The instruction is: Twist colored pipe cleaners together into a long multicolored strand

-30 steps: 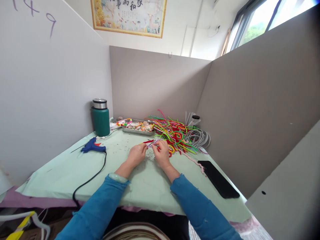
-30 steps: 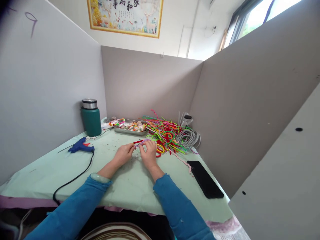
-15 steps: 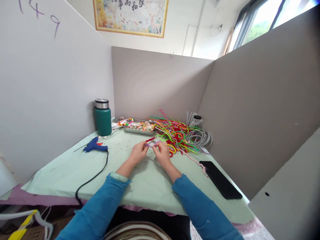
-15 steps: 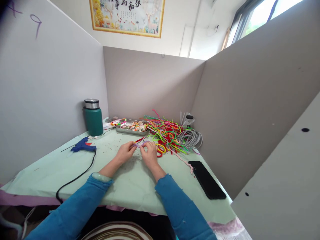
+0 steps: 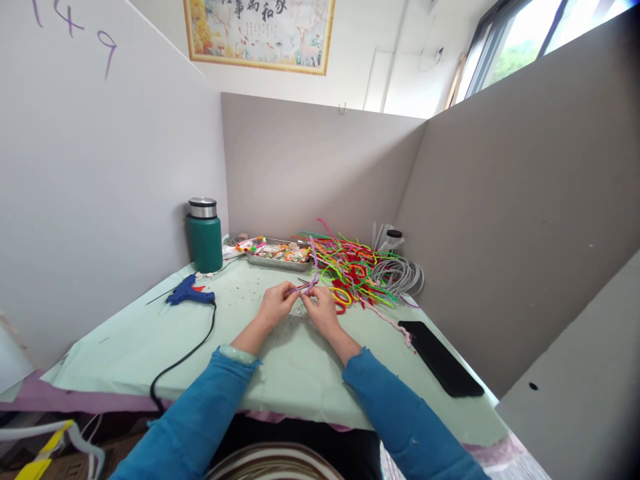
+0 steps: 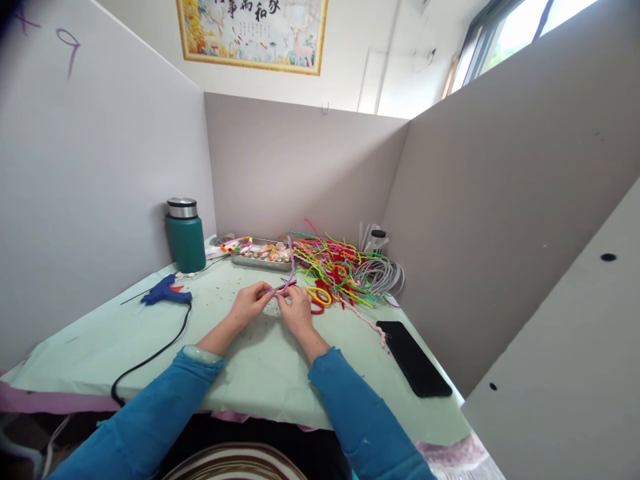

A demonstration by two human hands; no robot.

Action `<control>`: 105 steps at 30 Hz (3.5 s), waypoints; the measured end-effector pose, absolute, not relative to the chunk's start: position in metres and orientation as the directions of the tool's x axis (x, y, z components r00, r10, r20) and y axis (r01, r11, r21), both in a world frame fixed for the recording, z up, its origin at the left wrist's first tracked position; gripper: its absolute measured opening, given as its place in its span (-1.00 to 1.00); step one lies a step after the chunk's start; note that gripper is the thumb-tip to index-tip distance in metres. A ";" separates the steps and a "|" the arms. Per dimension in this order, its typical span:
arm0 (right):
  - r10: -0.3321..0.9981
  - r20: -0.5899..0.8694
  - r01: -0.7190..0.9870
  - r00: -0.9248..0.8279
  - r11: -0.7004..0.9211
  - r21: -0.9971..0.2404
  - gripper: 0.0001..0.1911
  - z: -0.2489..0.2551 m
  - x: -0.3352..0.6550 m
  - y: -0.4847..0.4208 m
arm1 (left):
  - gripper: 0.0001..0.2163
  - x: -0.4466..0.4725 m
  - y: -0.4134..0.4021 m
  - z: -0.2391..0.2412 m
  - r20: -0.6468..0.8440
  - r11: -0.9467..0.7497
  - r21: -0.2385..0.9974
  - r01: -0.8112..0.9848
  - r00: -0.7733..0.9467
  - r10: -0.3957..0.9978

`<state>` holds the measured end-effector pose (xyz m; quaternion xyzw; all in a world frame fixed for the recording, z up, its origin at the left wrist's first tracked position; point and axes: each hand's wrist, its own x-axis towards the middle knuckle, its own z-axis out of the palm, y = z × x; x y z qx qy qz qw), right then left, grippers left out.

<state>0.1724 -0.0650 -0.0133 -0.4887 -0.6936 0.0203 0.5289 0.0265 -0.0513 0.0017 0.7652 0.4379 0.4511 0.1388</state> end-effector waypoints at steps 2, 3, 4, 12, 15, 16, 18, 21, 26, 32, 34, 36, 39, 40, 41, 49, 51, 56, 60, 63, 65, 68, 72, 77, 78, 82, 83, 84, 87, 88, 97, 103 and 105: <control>0.704 0.709 0.621 0.037 0.540 -0.569 -0.86 -0.014 0.172 -0.063 | -0.77 0.026 -0.052 0.003 0.576 -0.575 0.607 0.549 0.194 0.794; 0.707 0.706 0.603 0.040 0.546 -0.582 -0.85 -0.015 0.172 -0.062 | -0.77 0.026 -0.052 0.003 0.579 -0.575 0.608 0.548 0.190 0.793; 0.712 0.701 0.584 0.046 0.550 -0.597 -0.84 -0.015 0.173 -0.062 | -0.76 0.026 -0.052 0.003 0.580 -0.574 0.609 0.547 0.187 0.793; 0.811 0.580 0.372 0.079 0.516 -0.772 -0.79 -0.013 0.172 -0.065 | -0.77 0.026 -0.052 0.005 0.582 -0.536 0.606 0.588 0.131 0.802; 0.848 0.526 0.327 0.063 0.481 -0.814 -0.79 -0.013 0.171 -0.066 | -0.78 0.026 -0.051 0.005 0.585 -0.527 0.601 0.600 0.118 0.802; 0.858 0.510 0.311 0.059 0.470 -0.826 -0.78 -0.013 0.172 -0.066 | -0.78 0.026 -0.051 0.005 0.586 -0.527 0.599 0.603 0.120 0.802; 0.880 0.472 0.270 0.064 0.440 -0.857 -0.76 -0.015 0.172 -0.063 | -0.78 0.026 -0.051 0.004 0.587 -0.530 0.593 0.606 0.125 0.800; 0.912 0.401 0.194 0.085 0.380 -0.904 -0.72 -0.018 0.174 -0.059 | -0.78 0.027 -0.052 0.004 0.593 -0.542 0.585 0.604 0.137 0.793; 0.940 0.322 0.062 0.111 0.317 -0.946 -0.70 -0.018 0.176 -0.056 | -0.78 0.027 -0.053 0.004 0.600 -0.569 0.572 0.591 0.172 0.782; 0.958 0.259 -0.059 0.121 0.267 -0.962 -0.70 -0.013 0.175 -0.060 | -0.78 0.027 -0.054 0.005 0.597 -0.568 0.574 0.590 0.173 0.784; 0.961 0.254 -0.068 0.105 0.262 -0.963 -0.70 -0.012 0.175 -0.061 | -0.78 0.027 -0.055 0.005 0.593 -0.567 0.575 0.590 0.177 0.786; 0.966 0.236 -0.072 0.106 0.245 -0.967 -0.71 -0.011 0.175 -0.062 | -0.78 0.028 -0.055 0.005 0.589 -0.568 0.574 0.589 0.184 0.787; 0.973 0.196 -0.096 0.120 0.207 -0.974 -0.73 -0.012 0.175 -0.060 | -0.78 0.028 -0.055 0.005 0.596 -0.583 0.562 0.587 0.202 0.777; 0.976 0.184 -0.109 0.120 0.197 -0.974 -0.74 -0.013 0.175 -0.060 | -0.78 0.028 -0.055 0.005 0.603 -0.594 0.555 0.582 0.211 0.769; 0.977 0.177 -0.122 0.119 0.192 -0.974 -0.75 -0.014 0.176 -0.058 | -0.78 0.028 -0.056 0.004 0.611 -0.607 0.548 0.575 0.221 0.760; 0.987 0.143 -0.291 0.076 0.159 -0.943 -0.84 -0.018 0.181 -0.053 | -0.77 0.029 -0.058 0.005 0.609 -0.655 0.550 0.519 0.287 0.739; 0.990 0.133 -0.340 0.046 0.140 -0.930 -0.84 -0.016 0.182 -0.054 | -0.77 0.029 -0.058 0.005 0.603 -0.648 0.552 0.524 0.286 0.745; 0.987 0.145 -0.414 -0.067 0.105 -0.904 -0.80 -0.014 0.182 -0.058 | -0.77 0.028 -0.057 0.005 0.604 -0.628 0.546 0.555 0.259 0.754; 0.974 0.145 -0.353 -0.175 0.076 -0.933 -0.76 -0.017 0.180 -0.058 | -0.78 0.028 -0.057 0.005 0.608 -0.621 0.551 0.558 0.241 0.756; 0.969 0.150 -0.301 -0.195 0.086 -0.950 -0.73 -0.021 0.178 -0.056 | -0.78 0.028 -0.057 0.006 0.600 -0.627 0.555 0.547 0.258 0.757; 0.971 0.154 -0.269 -0.181 0.101 -0.958 -0.73 -0.023 0.178 -0.055 | -0.77 0.028 -0.057 0.005 0.596 -0.627 0.551 0.551 0.267 0.757; 0.975 0.159 -0.210 -0.157 0.125 -0.970 -0.73 -0.025 0.178 -0.055 | -0.79 0.028 -0.057 0.004 0.596 -0.617 0.548 0.565 0.254 0.762; 0.979 0.155 -0.162 -0.132 0.133 -0.978 -0.72 -0.024 0.177 -0.055 | -0.81 0.028 -0.054 0.002 0.596 -0.607 0.562 0.561 0.234 0.768; 0.986 0.137 -0.182 -0.097 0.118 -0.976 -0.73 -0.022 0.176 -0.057 | -0.81 0.028 -0.055 0.002 0.593 -0.617 0.523 0.588 0.269 0.759; 0.988 0.128 -0.190 -0.088 0.110 -0.976 -0.74 -0.022 0.176 -0.057 | -0.80 0.028 -0.056 0.002 0.591 -0.622 0.510 0.595 0.283 0.755; 0.991 0.109 -0.237 -0.077 0.088 -0.967 -0.78 -0.021 0.177 -0.057 | -0.79 0.028 -0.058 0.003 0.589 -0.632 0.481 0.608 0.310 0.747; 0.990 0.112 -0.257 -0.087 0.086 -0.963 -0.79 -0.020 0.177 -0.057 | -0.78 0.028 -0.058 0.003 0.587 -0.629 0.483 0.610 0.308 0.749; 0.988 0.117 -0.278 -0.103 0.084 -0.957 -0.79 -0.020 0.177 -0.057 | -0.78 0.028 -0.058 0.003 0.586 -0.625 0.485 0.612 0.303 0.752; 0.976 0.136 -0.344 -0.170 0.071 -0.936 -0.79 -0.020 0.179 -0.058 | -0.78 0.028 -0.058 0.003 0.593 -0.607 0.492 0.624 0.270 0.758; 0.972 0.140 -0.360 -0.189 0.064 -0.931 -0.79 -0.019 0.179 -0.059 | -0.78 0.028 -0.057 0.003 0.596 -0.597 0.494 0.632 0.253 0.762; 0.964 0.127 -0.350 -0.234 0.038 -0.936 -0.74 -0.016 0.179 -0.061 | -0.87 0.028 -0.056 0.001 0.585 -0.561 0.414 0.717 0.263 0.767; 0.975 0.215 0.037 0.049 0.213 -0.976 -0.62 -0.016 0.176 -0.060 | -0.88 0.028 -0.059 0.003 0.566 -0.536 0.334 0.775 0.290 0.772; 0.939 0.313 0.168 0.141 0.289 -0.942 -0.64 -0.016 0.177 -0.059 | -0.87 0.028 -0.060 0.004 0.563 -0.547 0.291 0.785 0.321 0.761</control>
